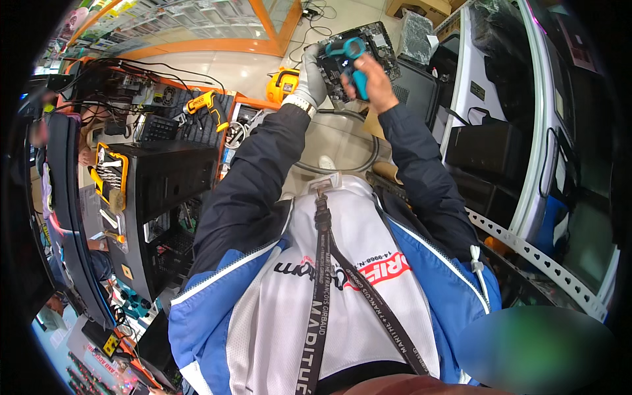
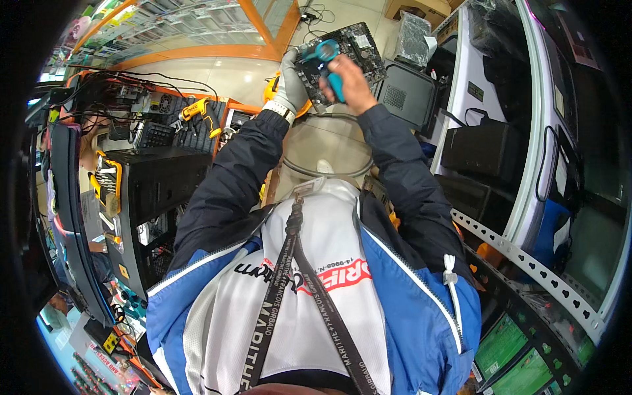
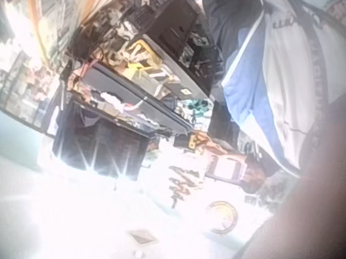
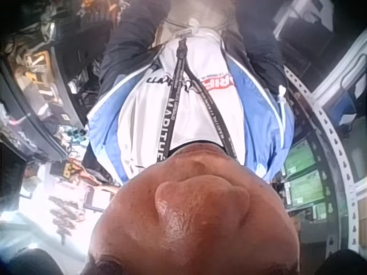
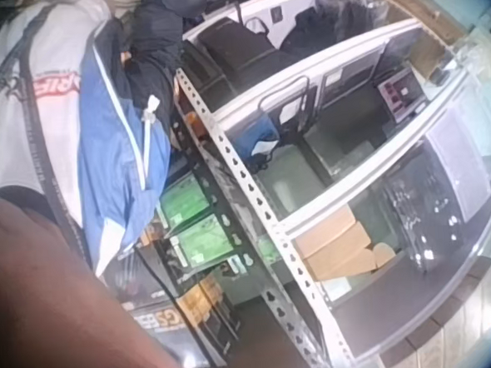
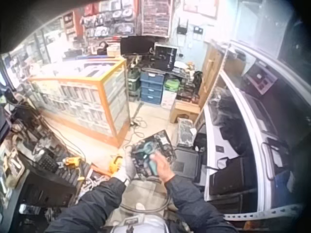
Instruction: The person cleans a processor using a cloth, applies thermal paste from a tube, and then installs the processor onto a motherboard by aligning it and securing the retention arm.
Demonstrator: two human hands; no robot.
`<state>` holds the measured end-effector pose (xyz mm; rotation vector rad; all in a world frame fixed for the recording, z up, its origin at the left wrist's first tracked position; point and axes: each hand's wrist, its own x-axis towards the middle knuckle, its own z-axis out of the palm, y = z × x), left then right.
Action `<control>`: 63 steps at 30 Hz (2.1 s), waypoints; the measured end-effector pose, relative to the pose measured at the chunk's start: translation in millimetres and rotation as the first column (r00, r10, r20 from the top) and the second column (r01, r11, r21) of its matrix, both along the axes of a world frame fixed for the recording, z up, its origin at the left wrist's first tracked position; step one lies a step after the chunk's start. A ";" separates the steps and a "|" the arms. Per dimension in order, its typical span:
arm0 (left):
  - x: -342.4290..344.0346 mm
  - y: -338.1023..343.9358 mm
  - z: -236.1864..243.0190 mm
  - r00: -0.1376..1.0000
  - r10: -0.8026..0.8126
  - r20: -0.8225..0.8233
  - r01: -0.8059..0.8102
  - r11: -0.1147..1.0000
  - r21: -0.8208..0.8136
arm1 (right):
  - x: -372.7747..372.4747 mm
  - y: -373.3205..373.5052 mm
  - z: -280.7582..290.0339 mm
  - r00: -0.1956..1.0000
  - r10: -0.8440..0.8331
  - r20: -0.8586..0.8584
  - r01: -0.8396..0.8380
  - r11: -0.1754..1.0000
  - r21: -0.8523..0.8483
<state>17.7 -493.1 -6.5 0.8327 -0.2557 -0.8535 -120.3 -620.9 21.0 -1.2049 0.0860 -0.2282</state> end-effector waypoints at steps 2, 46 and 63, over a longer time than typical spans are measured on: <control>0.8 1.9 0.6 0.999 0.033 0.042 -0.035 0.999 0.039 | -3.3 2.1 -3.4 1.000 0.000 0.003 0.000 1.000 0.020; 28.7 9.0 -18.7 0.971 0.212 0.107 -0.209 0.977 -0.039 | -98.4 15.2 -22.8 0.986 -0.148 -0.080 0.150 0.989 0.012; 60.0 72.4 -69.8 0.749 -0.297 -0.592 0.037 0.911 -0.410 | -161.4 59.5 -75.1 0.946 -0.320 0.044 0.321 0.946 -0.031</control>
